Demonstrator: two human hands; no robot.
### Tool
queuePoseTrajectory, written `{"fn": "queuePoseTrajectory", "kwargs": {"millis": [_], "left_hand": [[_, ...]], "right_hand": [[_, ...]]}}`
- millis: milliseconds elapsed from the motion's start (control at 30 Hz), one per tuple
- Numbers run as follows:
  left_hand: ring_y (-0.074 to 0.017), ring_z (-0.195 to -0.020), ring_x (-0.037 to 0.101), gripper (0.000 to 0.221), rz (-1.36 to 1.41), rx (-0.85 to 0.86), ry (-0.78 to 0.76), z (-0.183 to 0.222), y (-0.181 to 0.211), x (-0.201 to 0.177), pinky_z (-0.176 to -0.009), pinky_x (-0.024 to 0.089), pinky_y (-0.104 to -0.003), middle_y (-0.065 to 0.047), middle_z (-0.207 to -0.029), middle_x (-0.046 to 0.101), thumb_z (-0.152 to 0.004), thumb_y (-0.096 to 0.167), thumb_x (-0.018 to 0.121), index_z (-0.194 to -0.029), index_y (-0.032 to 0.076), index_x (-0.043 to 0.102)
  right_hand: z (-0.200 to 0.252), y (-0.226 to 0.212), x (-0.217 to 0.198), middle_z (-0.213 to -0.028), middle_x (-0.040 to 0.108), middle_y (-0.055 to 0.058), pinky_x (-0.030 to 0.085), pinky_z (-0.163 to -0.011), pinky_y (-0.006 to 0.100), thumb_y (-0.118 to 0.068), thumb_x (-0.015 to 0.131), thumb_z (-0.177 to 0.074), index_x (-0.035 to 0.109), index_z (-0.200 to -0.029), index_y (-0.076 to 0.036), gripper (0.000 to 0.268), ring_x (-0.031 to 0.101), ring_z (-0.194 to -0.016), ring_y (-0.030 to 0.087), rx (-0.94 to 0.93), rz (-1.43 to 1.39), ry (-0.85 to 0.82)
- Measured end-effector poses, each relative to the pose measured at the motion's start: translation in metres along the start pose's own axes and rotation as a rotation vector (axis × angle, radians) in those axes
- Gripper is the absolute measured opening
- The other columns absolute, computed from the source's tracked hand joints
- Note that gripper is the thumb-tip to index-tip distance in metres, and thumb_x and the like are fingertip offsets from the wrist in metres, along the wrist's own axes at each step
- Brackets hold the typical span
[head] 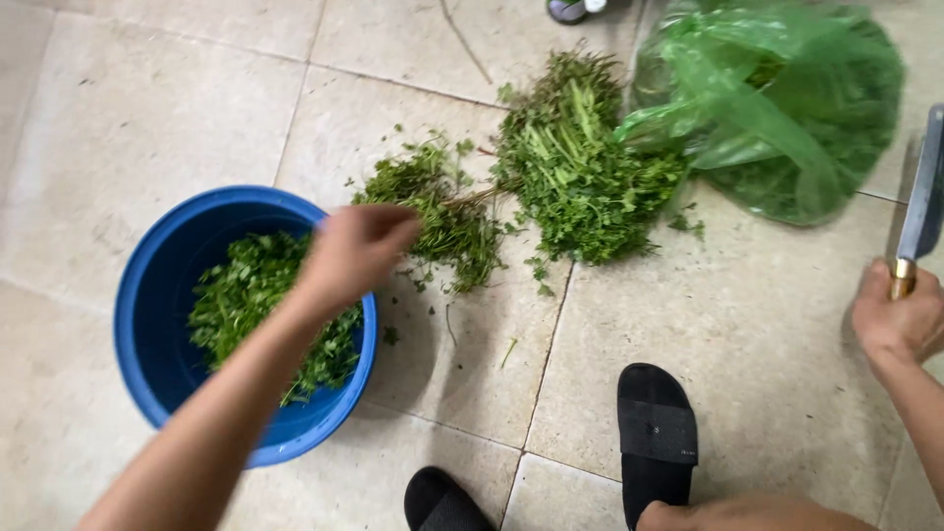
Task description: The person is sorting and chopping fresh herbs into a blue plastic basin.
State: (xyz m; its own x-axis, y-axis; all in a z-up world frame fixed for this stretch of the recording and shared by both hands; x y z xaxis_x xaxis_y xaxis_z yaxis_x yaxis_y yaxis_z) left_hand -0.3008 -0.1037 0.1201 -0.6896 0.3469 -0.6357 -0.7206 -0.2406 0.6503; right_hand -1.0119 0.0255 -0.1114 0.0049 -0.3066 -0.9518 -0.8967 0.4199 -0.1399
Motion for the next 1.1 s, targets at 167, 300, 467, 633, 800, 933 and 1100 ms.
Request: {"fn": "queuePoseTrajectory", "kwargs": {"millis": [167,300,467,633,800,933,1100], "left_hand": [[-0.0229,-0.079,0.079,0.026,-0.091,0.034,-0.023,-0.085,0.004,0.131,-0.082,0.064,-0.035,-0.014,-0.096,0.08,-0.089,0.019,0.065,-0.106,0.009,0.081],[-0.0259,-0.088,0.078,0.035,0.202,-0.097,0.252,-0.124,0.008,0.2,-0.087,0.06,-0.037,-0.018,-0.1,0.078,-0.086,0.028,0.07,-0.112,0.004,0.077],[-0.0263,-0.098,0.074,0.048,0.513,-0.314,0.431,-0.147,0.023,0.228,-0.094,0.054,-0.039,-0.018,-0.106,0.079,-0.088,0.04,0.066,-0.115,0.001,0.076],[-0.0271,-0.095,0.069,0.074,0.722,-0.484,0.42,-0.153,0.044,0.226,-0.093,0.05,-0.042,-0.018,-0.102,0.075,-0.088,0.063,0.062,-0.111,-0.007,0.074],[-0.0292,-0.083,0.057,0.095,0.848,-0.582,0.351,-0.162,0.037,0.24,-0.091,0.051,-0.054,-0.03,-0.101,0.071,-0.09,0.073,0.061,-0.111,-0.02,0.066],[-0.0297,-0.099,0.052,0.107,0.912,-0.544,0.287,-0.164,0.049,0.241,-0.099,0.047,-0.055,-0.035,-0.127,0.062,-0.088,0.076,0.066,-0.131,-0.021,0.053],[-0.0288,-0.118,0.061,0.108,0.944,-0.445,0.278,-0.152,0.083,0.222,-0.103,0.046,-0.04,-0.026,-0.133,0.062,-0.078,0.069,0.075,-0.139,-0.016,0.049]], "right_hand": [[0.012,0.012,0.043,-0.089,0.066,0.013,0.05,-0.074,0.052,-0.031,0.06,-0.108,0.067,-0.11,-0.007,0.025,0.064,-0.083,0.034,0.128,0.085,-0.117],[0.013,0.01,0.032,-0.114,0.058,0.014,0.05,-0.085,0.052,-0.03,0.063,-0.104,0.066,-0.125,-0.01,0.029,0.057,-0.106,0.032,-0.015,0.245,-0.084],[-0.027,-0.218,-0.119,-0.132,0.05,0.025,0.051,-0.098,0.048,-0.015,0.063,-0.103,0.063,-0.144,0.004,0.044,0.052,-0.116,0.031,-0.241,-0.361,-0.123],[-0.059,-0.4,-0.135,-0.145,0.056,0.026,0.05,-0.113,0.048,-0.017,0.057,-0.106,0.047,-0.15,0.004,0.05,0.06,-0.133,0.035,-0.568,-0.954,-0.453],[-0.106,-0.439,-0.06,-0.155,0.041,0.024,0.045,-0.111,0.049,-0.027,0.059,-0.099,0.028,-0.159,-0.003,0.071,0.05,-0.137,0.034,-0.111,-0.759,-0.772],[-0.101,-0.431,-0.023,-0.152,0.045,0.026,0.038,-0.117,0.048,-0.038,0.059,-0.101,0.033,-0.154,0.003,0.071,0.047,-0.142,0.033,0.194,-0.74,-1.009],[-0.103,-0.422,0.007,-0.15,0.053,0.028,0.036,-0.12,0.046,-0.04,0.057,-0.099,0.049,-0.145,0.006,0.066,0.049,-0.143,0.033,0.259,-0.88,-1.073]]}}
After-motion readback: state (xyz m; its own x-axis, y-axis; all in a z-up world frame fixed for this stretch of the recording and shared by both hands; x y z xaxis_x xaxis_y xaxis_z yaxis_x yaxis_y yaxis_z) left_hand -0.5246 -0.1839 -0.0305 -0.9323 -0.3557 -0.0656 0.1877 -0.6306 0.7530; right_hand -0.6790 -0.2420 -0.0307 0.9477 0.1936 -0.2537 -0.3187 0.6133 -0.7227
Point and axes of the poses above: each hand's wrist, its own z-axis away from the middle knuckle, its own x-axis out of the palm, y = z × x, the point moved 1 cm from there along -z, towards the middle knuckle
